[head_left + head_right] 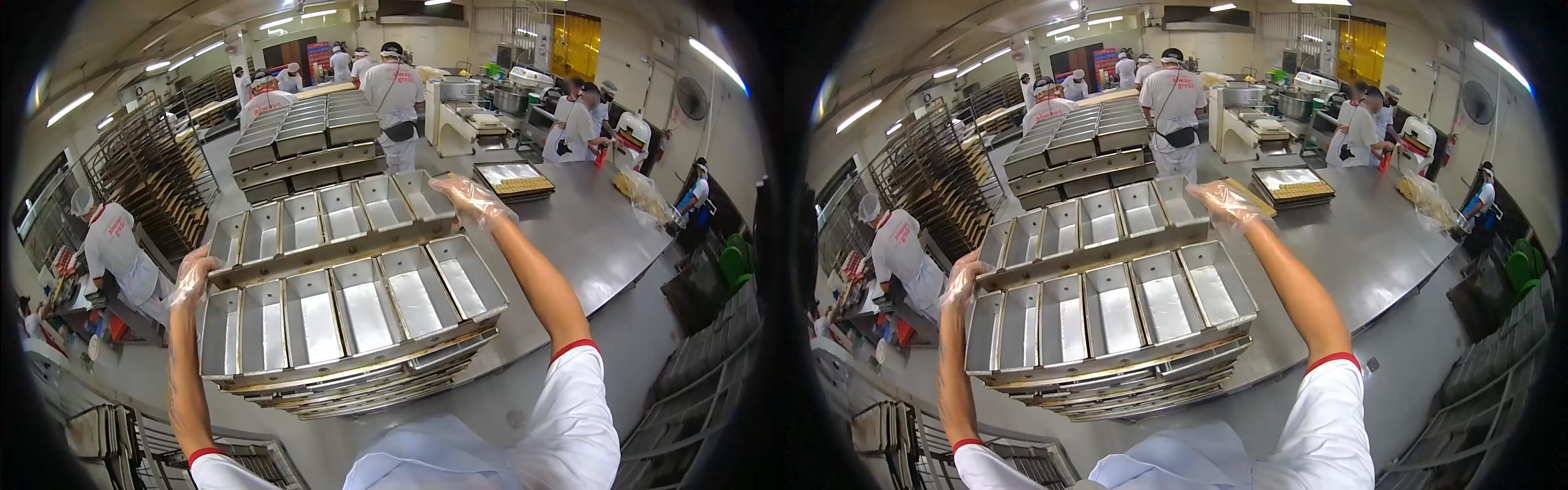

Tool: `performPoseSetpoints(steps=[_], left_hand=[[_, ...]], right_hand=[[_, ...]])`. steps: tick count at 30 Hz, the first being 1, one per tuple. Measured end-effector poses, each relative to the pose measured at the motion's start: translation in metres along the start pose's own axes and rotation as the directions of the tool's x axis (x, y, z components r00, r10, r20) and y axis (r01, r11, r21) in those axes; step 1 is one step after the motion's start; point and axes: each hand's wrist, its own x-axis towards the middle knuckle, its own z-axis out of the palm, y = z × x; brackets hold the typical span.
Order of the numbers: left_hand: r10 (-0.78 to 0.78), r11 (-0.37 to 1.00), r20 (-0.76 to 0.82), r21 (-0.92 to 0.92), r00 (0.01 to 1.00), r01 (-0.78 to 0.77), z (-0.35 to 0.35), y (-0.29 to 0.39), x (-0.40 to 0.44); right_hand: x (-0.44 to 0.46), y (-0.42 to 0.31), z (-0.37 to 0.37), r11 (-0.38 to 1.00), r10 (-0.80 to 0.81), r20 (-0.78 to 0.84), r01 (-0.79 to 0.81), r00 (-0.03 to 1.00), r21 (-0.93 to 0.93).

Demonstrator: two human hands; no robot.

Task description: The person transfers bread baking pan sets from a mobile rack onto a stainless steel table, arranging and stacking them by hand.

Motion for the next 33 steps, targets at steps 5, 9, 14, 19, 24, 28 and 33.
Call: performPoseSetpoints(steps=[5, 9, 14, 19, 24, 28, 33], left_hand=[[-0.001, 0.992, 0.031, -0.122, 1.000, 0.005, 0.009, -0.002, -0.016], [-0.106, 0.994, -0.080, -0.011, 0.991, 0.106, -0.006, -0.030, -0.012], [0.603, 0.395, 0.425, 0.577, 0.676, -0.715, -0.032, -0.054, -0.009], [0.089, 0.981, 0.104, 0.162, 0.991, -0.105, -0.018, -0.054, -0.024], [-0.063, 0.857, -0.264, -0.509, 0.963, -0.084, -0.030, -0.098, -0.094], [-0.036, 0.670, -0.506, -0.652, 0.862, -0.355, 0.006, -0.230, -0.210], [-0.763, 0.457, -0.325, -0.883, 0.559, 0.110, 0.145, -0.351, -0.382]], right_hand=[[0.014, 0.056, 0.020, 0.920, -0.277, 0.045, 0.279, 0.960, -0.275], [-0.017, 0.030, 0.028, 0.985, -0.164, -0.034, 0.161, 0.986, -0.069], [-0.031, 0.016, 0.023, 0.992, -0.129, -0.003, 0.129, 0.992, 0.004], [-0.019, 0.052, 0.022, 0.980, -0.165, -0.005, 0.164, 0.986, 0.110], [-0.120, 0.054, -0.013, 0.758, -0.168, -0.483, 0.426, 0.859, 0.494], [-0.185, 0.162, -0.060, 0.159, -0.242, -0.600, 0.641, 0.763, 0.751], [-0.236, 0.086, -0.013, 0.528, -0.238, -0.679, 0.680, 0.694, 0.509]])
